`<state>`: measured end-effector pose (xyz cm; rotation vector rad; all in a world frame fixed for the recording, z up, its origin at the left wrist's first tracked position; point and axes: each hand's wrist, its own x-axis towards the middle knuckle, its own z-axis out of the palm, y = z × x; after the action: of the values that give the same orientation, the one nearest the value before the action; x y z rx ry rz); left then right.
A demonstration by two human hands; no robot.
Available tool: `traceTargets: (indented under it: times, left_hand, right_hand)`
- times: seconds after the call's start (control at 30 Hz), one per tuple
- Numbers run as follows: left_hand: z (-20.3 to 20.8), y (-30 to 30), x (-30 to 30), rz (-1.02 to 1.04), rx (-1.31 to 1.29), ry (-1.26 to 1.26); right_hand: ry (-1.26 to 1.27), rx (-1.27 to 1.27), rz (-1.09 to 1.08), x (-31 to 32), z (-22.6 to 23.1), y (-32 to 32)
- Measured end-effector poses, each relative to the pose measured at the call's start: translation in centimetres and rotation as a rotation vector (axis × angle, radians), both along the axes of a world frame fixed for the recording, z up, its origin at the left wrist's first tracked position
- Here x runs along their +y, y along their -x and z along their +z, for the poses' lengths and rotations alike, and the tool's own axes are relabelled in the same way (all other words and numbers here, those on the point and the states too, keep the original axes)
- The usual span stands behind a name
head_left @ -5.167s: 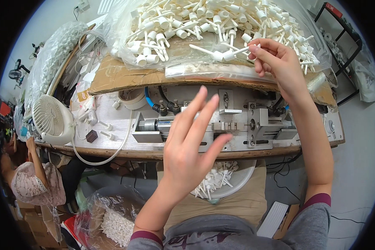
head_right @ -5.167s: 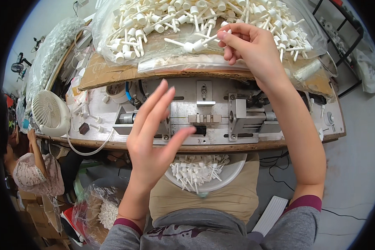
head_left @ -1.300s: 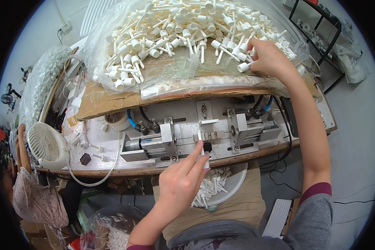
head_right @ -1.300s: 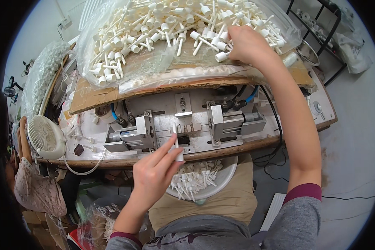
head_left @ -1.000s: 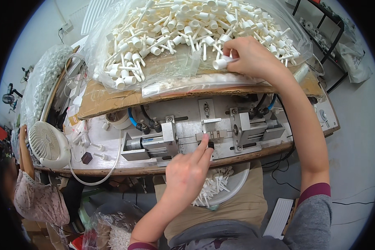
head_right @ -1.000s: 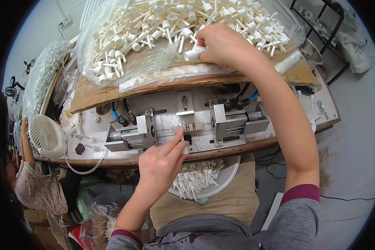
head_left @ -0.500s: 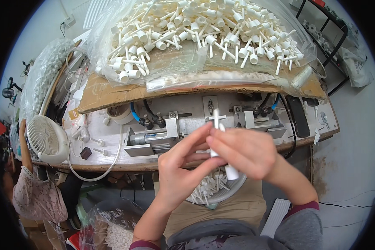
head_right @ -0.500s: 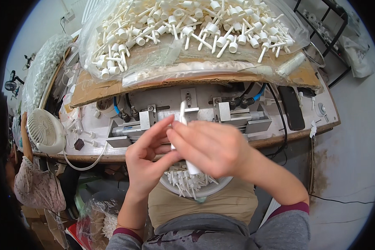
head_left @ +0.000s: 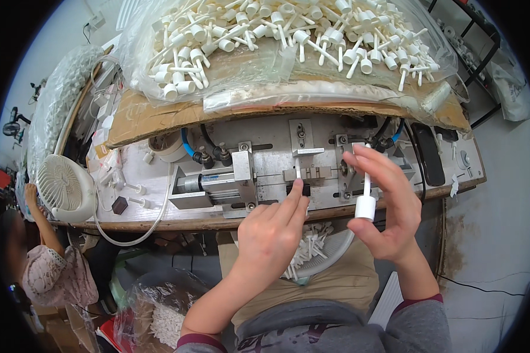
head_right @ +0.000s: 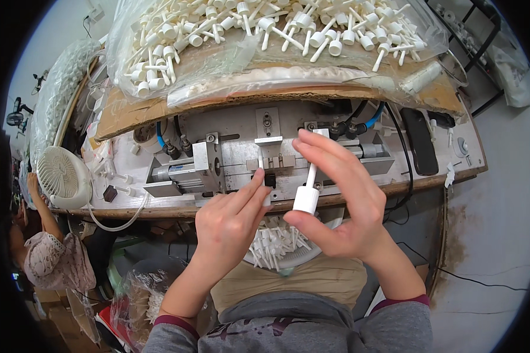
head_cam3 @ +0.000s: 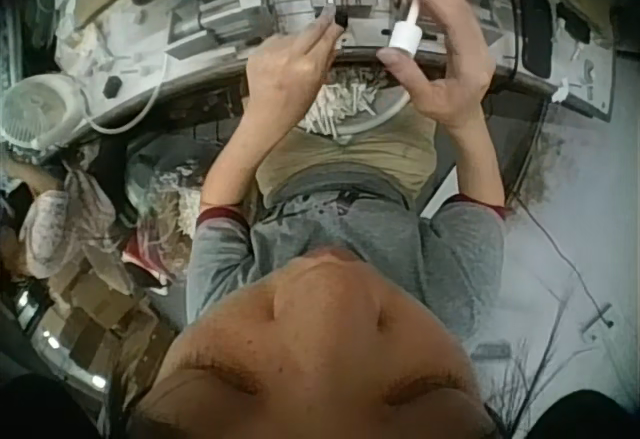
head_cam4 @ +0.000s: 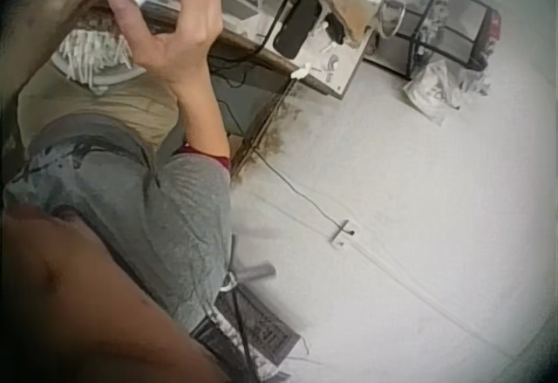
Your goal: Manually assemble white plastic sprayer pump components using a specialized assembly jig.
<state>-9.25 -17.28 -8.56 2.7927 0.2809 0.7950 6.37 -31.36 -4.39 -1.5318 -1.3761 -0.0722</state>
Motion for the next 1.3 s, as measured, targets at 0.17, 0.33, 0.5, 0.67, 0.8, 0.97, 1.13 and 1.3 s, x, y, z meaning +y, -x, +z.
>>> traceTargets:
  times: [0.17,0.33,0.5,0.67,0.8,0.97,1.13,1.3]
  left_hand:
    - [1.1,-0.8,0.7,-0.015,0.148,-0.072]
    - [1.5,-0.8,1.4,-0.071,0.129,-0.021]
    - [6.8,-3.2,4.7,-0.172,0.017,0.316]
    - [9.6,-11.0,9.7,-0.119,-0.360,0.008]
    - [8.5,-16.2,11.6,-0.084,-0.191,-0.257]
    - [8.3,-17.5,12.2,0.015,-0.008,-0.365]
    - [8.7,-15.9,12.0,0.014,-0.007,-0.345]
    - [10.7,-8.8,9.1,-0.023,-0.326,0.267]
  right_hand:
    - [0.042,-0.040,-0.011,-0.6,-0.5,0.2]
    - [0.115,-0.140,-0.108,-0.7,-0.8,1.4]
    - [0.185,-0.277,-0.136,-0.7,-2.1,2.3]
    - [0.293,-0.505,-0.127,1.1,-2.8,3.5]
    - [0.404,-0.659,-0.129,3.1,-2.9,3.9]
    - [0.432,-0.630,-0.096,3.5,-2.6,3.4]
    - [0.490,-0.594,-0.059,3.3,-1.9,3.2]
    - [0.216,-0.435,-0.180,3.8,2.2,-1.9]
